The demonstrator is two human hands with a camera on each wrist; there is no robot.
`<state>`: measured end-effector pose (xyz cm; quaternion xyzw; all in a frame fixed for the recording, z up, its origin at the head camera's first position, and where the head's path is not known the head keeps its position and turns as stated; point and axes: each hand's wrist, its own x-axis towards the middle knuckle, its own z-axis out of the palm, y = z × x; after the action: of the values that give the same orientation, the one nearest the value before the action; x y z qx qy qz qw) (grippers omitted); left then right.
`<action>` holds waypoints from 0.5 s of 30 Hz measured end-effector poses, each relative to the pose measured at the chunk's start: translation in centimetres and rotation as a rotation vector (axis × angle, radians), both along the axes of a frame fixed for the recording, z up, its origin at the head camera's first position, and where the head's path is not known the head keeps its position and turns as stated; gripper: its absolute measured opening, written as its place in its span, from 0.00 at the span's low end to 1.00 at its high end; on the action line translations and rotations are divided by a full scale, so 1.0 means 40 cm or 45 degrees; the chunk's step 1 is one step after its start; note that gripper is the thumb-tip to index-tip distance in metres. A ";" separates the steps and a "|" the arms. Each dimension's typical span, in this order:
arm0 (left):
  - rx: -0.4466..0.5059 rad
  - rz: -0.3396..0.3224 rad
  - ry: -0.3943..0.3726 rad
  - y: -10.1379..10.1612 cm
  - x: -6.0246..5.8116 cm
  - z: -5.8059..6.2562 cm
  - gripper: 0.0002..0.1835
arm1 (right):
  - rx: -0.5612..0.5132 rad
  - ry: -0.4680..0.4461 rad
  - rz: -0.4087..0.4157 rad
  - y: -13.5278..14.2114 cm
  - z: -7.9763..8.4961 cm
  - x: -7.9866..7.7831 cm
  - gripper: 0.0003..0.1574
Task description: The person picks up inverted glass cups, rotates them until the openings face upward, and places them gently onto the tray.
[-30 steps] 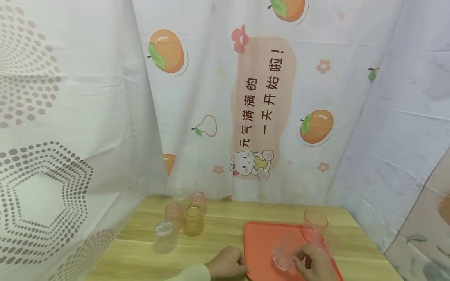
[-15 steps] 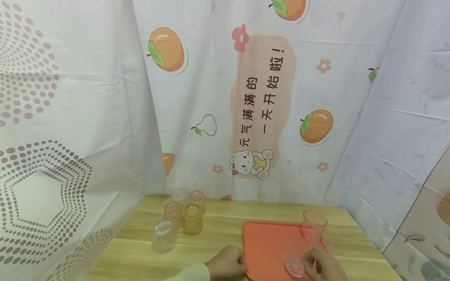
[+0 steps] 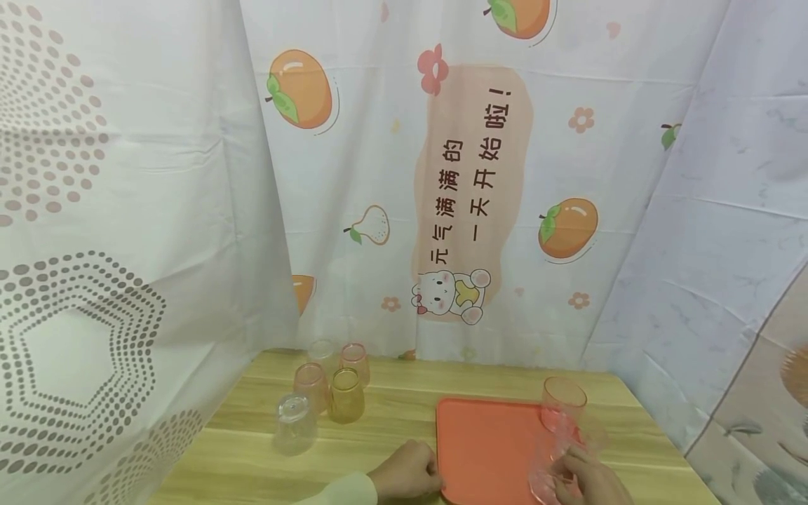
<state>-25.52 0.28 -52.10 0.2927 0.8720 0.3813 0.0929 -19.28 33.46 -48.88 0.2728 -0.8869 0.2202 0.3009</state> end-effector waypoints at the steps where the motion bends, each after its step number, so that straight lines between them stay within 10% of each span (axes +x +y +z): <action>1: -0.008 0.001 0.015 0.000 0.000 0.000 0.25 | 0.008 0.020 -0.009 0.001 -0.001 0.000 0.24; 15: -0.079 0.025 0.029 0.005 -0.007 -0.013 0.26 | 0.056 0.135 -0.019 0.009 -0.011 -0.005 0.25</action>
<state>-25.80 0.48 -52.60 0.2854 0.8872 0.3515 0.0882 -19.48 33.84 -49.31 0.2842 -0.8763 0.1836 0.3429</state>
